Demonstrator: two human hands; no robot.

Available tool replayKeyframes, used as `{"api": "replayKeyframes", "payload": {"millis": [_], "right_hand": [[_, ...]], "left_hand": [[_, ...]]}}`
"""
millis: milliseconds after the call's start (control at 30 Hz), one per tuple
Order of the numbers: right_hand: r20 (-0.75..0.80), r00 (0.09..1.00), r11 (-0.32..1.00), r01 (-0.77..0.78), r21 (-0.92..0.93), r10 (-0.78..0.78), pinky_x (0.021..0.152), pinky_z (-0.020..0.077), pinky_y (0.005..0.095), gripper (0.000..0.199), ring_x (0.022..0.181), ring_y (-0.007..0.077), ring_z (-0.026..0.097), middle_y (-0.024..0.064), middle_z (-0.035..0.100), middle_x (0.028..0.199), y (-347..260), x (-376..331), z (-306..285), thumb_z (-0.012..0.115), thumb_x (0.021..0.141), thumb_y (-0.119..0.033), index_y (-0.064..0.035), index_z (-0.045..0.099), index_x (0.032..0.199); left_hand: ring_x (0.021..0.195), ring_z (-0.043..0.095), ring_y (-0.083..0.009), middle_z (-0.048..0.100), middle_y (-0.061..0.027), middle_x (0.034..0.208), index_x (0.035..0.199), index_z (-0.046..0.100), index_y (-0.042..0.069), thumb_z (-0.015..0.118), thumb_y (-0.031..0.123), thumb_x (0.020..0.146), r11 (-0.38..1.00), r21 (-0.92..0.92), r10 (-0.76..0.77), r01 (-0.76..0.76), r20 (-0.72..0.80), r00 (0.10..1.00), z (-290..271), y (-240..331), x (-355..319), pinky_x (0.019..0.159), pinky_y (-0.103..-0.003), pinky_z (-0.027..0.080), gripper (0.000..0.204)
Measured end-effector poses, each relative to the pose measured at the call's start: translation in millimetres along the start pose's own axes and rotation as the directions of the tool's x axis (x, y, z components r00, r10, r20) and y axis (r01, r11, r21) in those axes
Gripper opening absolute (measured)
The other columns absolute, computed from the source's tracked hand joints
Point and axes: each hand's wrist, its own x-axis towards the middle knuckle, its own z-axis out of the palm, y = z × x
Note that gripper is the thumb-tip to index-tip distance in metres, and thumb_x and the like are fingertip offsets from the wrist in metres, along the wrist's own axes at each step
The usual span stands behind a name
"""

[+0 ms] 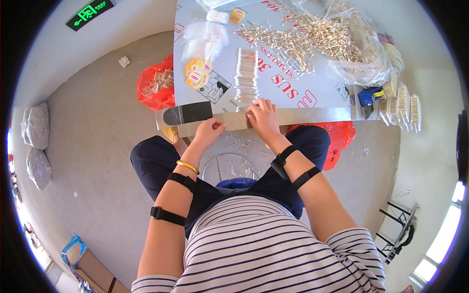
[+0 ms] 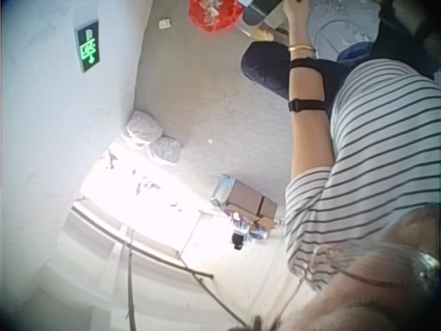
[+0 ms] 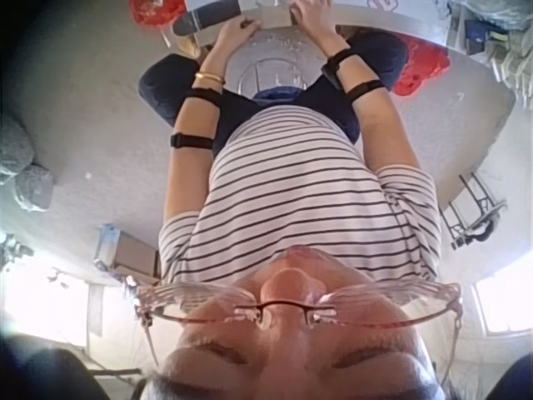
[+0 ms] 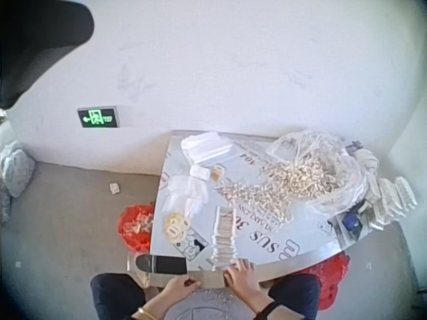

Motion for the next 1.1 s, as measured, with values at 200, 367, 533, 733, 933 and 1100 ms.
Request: {"api": "replayKeyframes", "payload": {"millis": [200, 367, 533, 733, 933, 1100], "right_hand": [[-0.011, 1.000, 1.000, -0.010, 0.024, 0.010, 0.091, 0.0427, 0.0441, 0.011, 0.107, 0.0268, 0.055, 0.0035, 0.058, 0.105, 3, 4, 1, 0.076, 0.083, -0.013, -0.0152, 0.071, 0.092], [-0.037, 0.998, 0.998, 0.052, -0.021, -0.052, 0.089, 0.0424, 0.0435, 0.011, 0.104, 0.0264, 0.055, 0.0032, 0.057, 0.102, 14, 21, -1, 0.076, 0.083, -0.013, -0.0151, 0.069, 0.091], [0.060, 0.995, 0.996, 0.083, -0.045, -0.080, 0.088, 0.0423, 0.0429, 0.009, 0.103, 0.0269, 0.055, 0.0029, 0.056, 0.101, 22, 25, 2, 0.074, 0.084, -0.014, -0.0146, 0.068, 0.091], [-0.098, 0.987, 0.989, -0.133, -0.058, 0.127, 0.088, 0.0423, 0.0437, 0.005, 0.101, 0.0276, 0.055, 0.0041, 0.055, 0.097, 72, -29, -26, 0.070, 0.087, -0.014, -0.0136, 0.065, 0.087], [-0.149, 0.970, 0.981, -0.194, -0.011, 0.190, 0.090, 0.0425, 0.0427, 0.007, 0.102, 0.0265, 0.055, 0.0041, 0.055, 0.097, 109, -55, -37, 0.071, 0.087, -0.014, -0.0135, 0.064, 0.089], [-0.141, 0.961, 0.970, -0.225, 0.092, 0.236, 0.092, 0.0422, 0.0434, 0.015, 0.106, 0.0252, 0.056, 0.0041, 0.057, 0.100, 117, -57, -38, 0.074, 0.085, -0.016, -0.0139, 0.063, 0.094]], "left_hand": [[0.071, 0.071, -0.0192, 0.074, -0.0077, 0.080, 0.100, 0.074, 0.003, 0.074, 0.031, 0.092, 1.000, 0.009, 0.012, -0.012, -0.004, 1.000, 0, -1, 0, 0.069, -0.034, 0.055, 0.029], [0.074, 0.071, -0.0195, 0.074, -0.0084, 0.082, 0.100, 0.074, 0.003, 0.074, 0.031, 0.092, 0.998, 0.052, 0.040, -0.039, -0.014, 0.999, 1, -3, 0, 0.070, -0.034, 0.055, 0.029], [0.072, 0.070, -0.0190, 0.073, -0.0079, 0.080, 0.099, 0.074, 0.003, 0.073, 0.028, 0.092, 0.998, 0.058, 0.039, -0.037, -0.033, 0.999, 2, 10, -12, 0.068, -0.034, 0.055, 0.026], [0.114, 0.063, -0.0248, 0.065, -0.0104, 0.127, 0.123, 0.066, 0.009, 0.075, 0.024, 0.090, 0.766, 0.560, 0.334, -0.316, 0.074, 0.940, 52, 67, -44, 0.103, -0.047, 0.045, 0.038], [0.151, 0.030, -0.0357, 0.038, -0.0123, 0.158, 0.154, 0.044, 0.014, 0.074, 0.036, 0.091, 0.339, 0.759, 0.546, -0.556, 0.323, 0.773, 121, 110, 1, 0.124, -0.057, 0.022, 0.073], [0.161, 0.011, -0.0355, 0.020, -0.0119, 0.172, 0.166, 0.026, 0.018, 0.070, 0.048, 0.093, 0.200, 0.837, 0.464, -0.509, 0.377, 0.802, 138, 106, 31, 0.128, -0.059, 0.011, 0.090]]}}
